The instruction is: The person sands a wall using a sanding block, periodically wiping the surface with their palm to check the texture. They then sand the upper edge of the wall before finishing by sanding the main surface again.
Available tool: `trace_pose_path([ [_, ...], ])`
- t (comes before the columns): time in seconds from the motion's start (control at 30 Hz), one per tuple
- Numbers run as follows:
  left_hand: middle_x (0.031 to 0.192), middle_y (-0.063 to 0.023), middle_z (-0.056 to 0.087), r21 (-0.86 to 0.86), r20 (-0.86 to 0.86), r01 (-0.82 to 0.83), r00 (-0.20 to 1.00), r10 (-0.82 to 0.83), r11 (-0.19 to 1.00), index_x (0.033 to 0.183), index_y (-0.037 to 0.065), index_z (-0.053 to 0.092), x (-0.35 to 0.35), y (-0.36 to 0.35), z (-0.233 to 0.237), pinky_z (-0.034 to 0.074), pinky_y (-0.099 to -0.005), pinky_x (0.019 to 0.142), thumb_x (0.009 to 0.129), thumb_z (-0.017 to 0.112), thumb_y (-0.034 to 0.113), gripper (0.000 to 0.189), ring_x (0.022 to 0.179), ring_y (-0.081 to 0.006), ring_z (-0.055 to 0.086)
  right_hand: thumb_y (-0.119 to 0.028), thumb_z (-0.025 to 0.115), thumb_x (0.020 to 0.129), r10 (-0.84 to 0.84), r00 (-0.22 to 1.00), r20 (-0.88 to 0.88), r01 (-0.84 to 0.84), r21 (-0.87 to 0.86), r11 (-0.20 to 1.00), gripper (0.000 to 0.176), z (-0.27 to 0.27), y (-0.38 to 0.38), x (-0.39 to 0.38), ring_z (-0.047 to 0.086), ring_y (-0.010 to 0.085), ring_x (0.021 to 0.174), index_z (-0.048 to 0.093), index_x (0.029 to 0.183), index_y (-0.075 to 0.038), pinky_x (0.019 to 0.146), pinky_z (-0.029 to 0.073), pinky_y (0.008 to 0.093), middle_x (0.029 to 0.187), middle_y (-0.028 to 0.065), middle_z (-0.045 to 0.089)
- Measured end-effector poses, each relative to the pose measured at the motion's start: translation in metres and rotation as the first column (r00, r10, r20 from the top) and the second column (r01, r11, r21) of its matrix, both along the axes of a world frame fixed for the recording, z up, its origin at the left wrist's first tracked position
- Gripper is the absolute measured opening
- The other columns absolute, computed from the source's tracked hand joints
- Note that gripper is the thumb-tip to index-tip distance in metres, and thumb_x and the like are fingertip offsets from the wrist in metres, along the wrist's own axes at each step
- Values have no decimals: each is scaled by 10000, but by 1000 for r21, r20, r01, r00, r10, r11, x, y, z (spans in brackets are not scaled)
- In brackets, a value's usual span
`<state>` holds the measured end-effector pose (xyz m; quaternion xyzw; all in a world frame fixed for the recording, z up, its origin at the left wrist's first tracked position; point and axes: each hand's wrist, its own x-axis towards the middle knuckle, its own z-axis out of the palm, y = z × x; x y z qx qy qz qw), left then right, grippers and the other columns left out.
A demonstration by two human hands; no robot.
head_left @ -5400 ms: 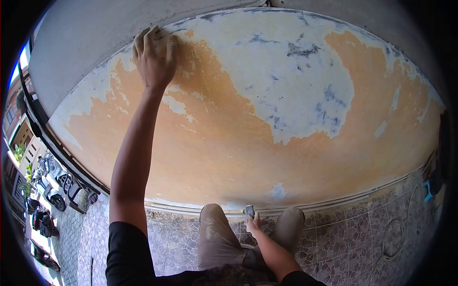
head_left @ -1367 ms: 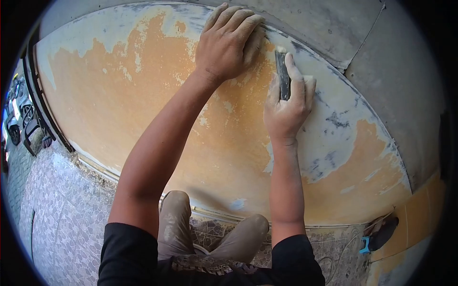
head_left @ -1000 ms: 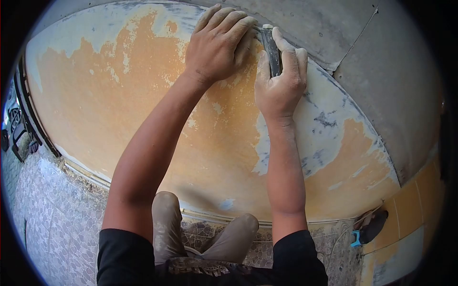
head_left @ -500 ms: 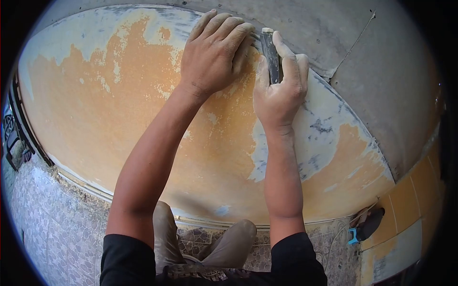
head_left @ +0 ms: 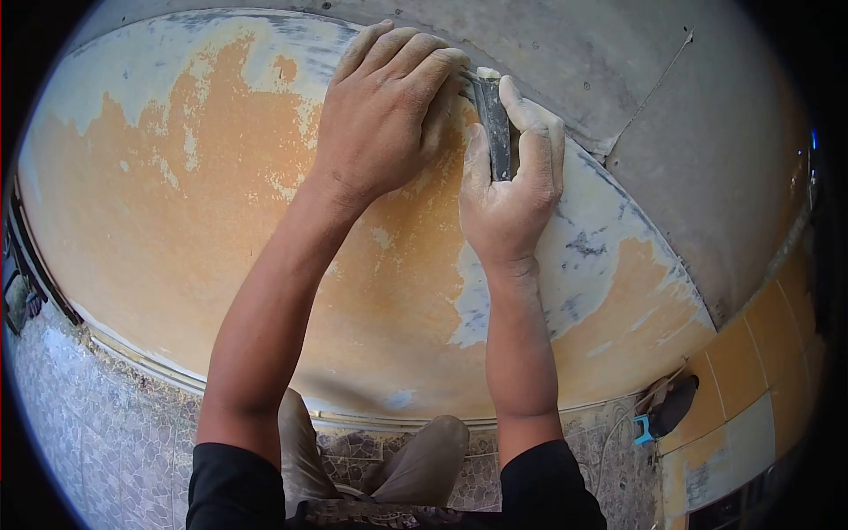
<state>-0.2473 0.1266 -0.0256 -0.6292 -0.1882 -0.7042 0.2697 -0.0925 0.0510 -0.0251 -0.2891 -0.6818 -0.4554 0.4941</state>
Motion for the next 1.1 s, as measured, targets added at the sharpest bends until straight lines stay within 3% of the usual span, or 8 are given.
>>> trace_pose_path([
  [0.2, 1273, -71, 710, -53, -71, -1, 997, -3, 999, 1277, 123, 693, -7, -11, 0, 397, -465, 1199, 957, 662, 118, 322, 1260, -304, 615, 75, 730, 918, -5, 984, -177, 5, -1, 1000, 442, -106, -23, 25, 655, 327, 1029, 640, 1350, 40, 876, 552, 440, 1183, 184, 710],
  [0.3, 1263, -77, 708, -64, -57, 19, 998, -23, 998, 1285, 119, 685, -6, -10, 0, 393, -472, 1206, 940, 666, 98, 346, 1249, -313, 615, 87, 734, 907, 34, 979, -199, -35, 0, 999, 444, -103, -21, 24, 656, 316, 1023, 641, 1339, 45, 881, 552, 434, 1169, 176, 724],
  [0.4, 1237, -79, 712, -52, -33, 36, 999, -38, 998, 1266, 109, 690, -1, -8, 2, 393, -482, 1207, 930, 674, 93, 336, 1230, -317, 623, 75, 726, 900, 15, 992, -127, -17, -10, 1000, 467, -30, -9, 4, 649, 301, 989, 652, 1357, 14, 877, 522, 445, 1161, 140, 728],
  [0.5, 1216, -81, 717, -61, 12, 42, 999, -41, 997, 1246, 97, 694, 2, -11, 2, 407, -488, 1191, 931, 677, 87, 316, 1217, -319, 631, 56, 726, 903, 47, 997, -54, -46, 25, 999, 467, -11, 3, -6, 645, 303, 980, 658, 1362, 5, 872, 509, 455, 1172, 128, 717],
  [0.67, 1200, -84, 718, -63, -30, 35, 999, -37, 997, 1233, 90, 697, -4, -14, 4, 435, -485, 1154, 943, 682, 100, 290, 1204, -320, 633, 73, 711, 944, -4, 981, -196, 8, 15, 1000, 427, -132, -17, 30, 635, 301, 1015, 630, 1362, 37, 869, 561, 403, 1222, 181, 734],
  [0.77, 1182, -89, 714, -52, -23, 50, 998, -52, 997, 1217, 86, 694, -5, -12, 4, 435, -483, 1152, 947, 685, 109, 271, 1192, -323, 633, 97, 704, 942, 77, 962, -263, -71, 30, 997, 424, -142, -16, 29, 638, 299, 1029, 614, 1354, 54, 880, 571, 397, 1231, 182, 745],
  [0.93, 1174, -94, 710, -51, 1, 34, 999, -34, 998, 1202, 83, 688, 2, -11, 3, 430, -481, 1154, 933, 691, 117, 271, 1179, -327, 631, 27, 742, 897, 47, 982, -184, -49, -10, 999, 454, -6, -2, -9, 641, 301, 987, 677, 1344, -16, 905, 485, 432, 1117, 122, 723],
  [1.1, 1198, -91, 704, -55, -25, 27, 999, -29, 998, 1219, 91, 680, -4, -12, 3, 423, -478, 1168, 904, 711, 130, 318, 1191, -331, 623, 29, 743, 920, 20, 986, -164, -13, 40, 999, 444, -56, -6, 6, 642, 294, 975, 669, 1356, -2, 884, 523, 417, 1135, 139, 697],
])
